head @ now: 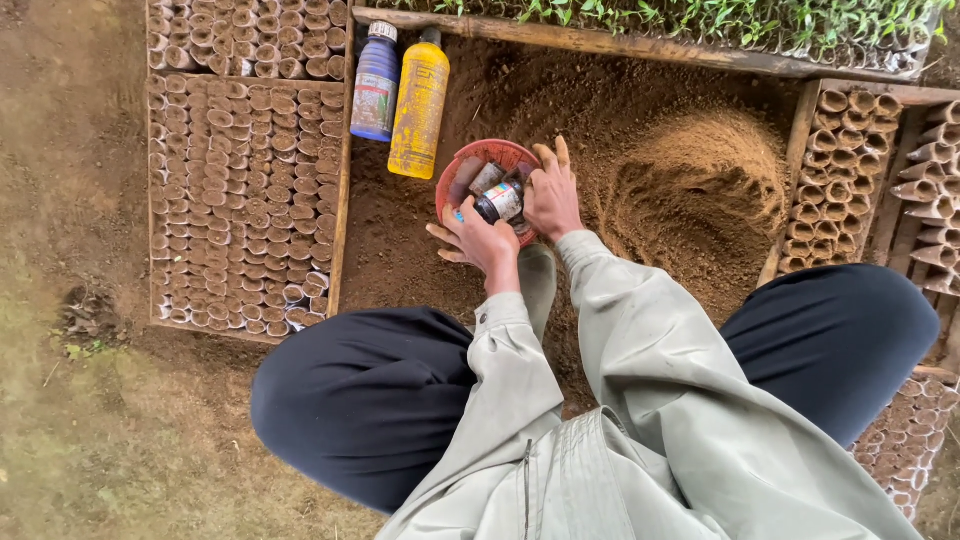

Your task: The person sits cross-legged on the ground and fills biodegradable seedling pots with soil from a pile. They take small packets from a red bowl, open them, and place seeds into the pots before adding more soil. The filled pots are then placed into a wooden tray.

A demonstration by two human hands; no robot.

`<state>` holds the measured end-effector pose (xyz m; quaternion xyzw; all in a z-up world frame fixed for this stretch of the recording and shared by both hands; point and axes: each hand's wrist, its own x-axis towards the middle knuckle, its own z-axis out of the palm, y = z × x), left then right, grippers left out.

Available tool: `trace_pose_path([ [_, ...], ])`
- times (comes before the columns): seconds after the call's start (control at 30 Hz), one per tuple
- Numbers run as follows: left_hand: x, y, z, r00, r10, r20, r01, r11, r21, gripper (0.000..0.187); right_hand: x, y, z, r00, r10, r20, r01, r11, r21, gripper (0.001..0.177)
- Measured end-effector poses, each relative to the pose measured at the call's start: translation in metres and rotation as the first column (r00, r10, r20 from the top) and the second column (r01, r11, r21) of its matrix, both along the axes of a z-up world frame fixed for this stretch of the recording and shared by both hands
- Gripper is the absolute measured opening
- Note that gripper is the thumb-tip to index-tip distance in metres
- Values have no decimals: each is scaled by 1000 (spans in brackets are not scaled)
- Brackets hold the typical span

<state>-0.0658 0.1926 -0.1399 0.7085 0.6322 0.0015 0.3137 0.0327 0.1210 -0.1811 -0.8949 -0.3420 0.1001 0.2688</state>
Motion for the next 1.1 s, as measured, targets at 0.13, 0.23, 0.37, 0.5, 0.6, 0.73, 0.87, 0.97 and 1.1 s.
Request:
trace_pose_path([
  [0.13, -1, -2, -4, 999, 30, 21, -30, 1000, 7, 69, -4, -15, -2, 1000, -4, -20, 8, 984, 179, 9],
  [0.23, 1, -2, -3, 999, 37, 39, -38, 999, 23, 70, -3, -20, -2, 993, -21, -115, 50, 964, 260, 7],
  [0.37, -4, 0, -18, 998, 50, 45, -51, 998, 29, 63, -4, -13, 10, 998, -45, -48, 51, 990, 132, 10],
  [0.5, -5, -1, -23, 998, 42, 41, -45, 997, 58, 63, -5, -4, 12, 993, -112, -35, 113, 994, 6, 23],
  [0.6, -5, -3, -10, 998, 45, 51, -48, 997, 56, 63, -5, 7, 9, 987, -161, -23, 159, 986, -51, 25],
  [0.73, -4, -5, -9, 997, 50, 65, -56, 995, 79, 62, -2, 15, -15, 986, -165, -23, 163, 983, -81, 22],
  [0.87, -5, -5, -16, 996, 58, 73, -64, 994, 89, 64, -7, 11, 5, 992, -128, 22, 125, 986, 106, 19],
  [0.97, -4, -5, -20, 994, 71, 82, -80, 990, 113, 65, -12, 3, 15, 985, -169, -35, 172, 942, 290, 13],
  [1.1, 3, -14, 6, 976, 138, 170, -171, 965, 199, 67, -8, -21, -4, 882, -251, -399, 411, 823, 392, 12],
])
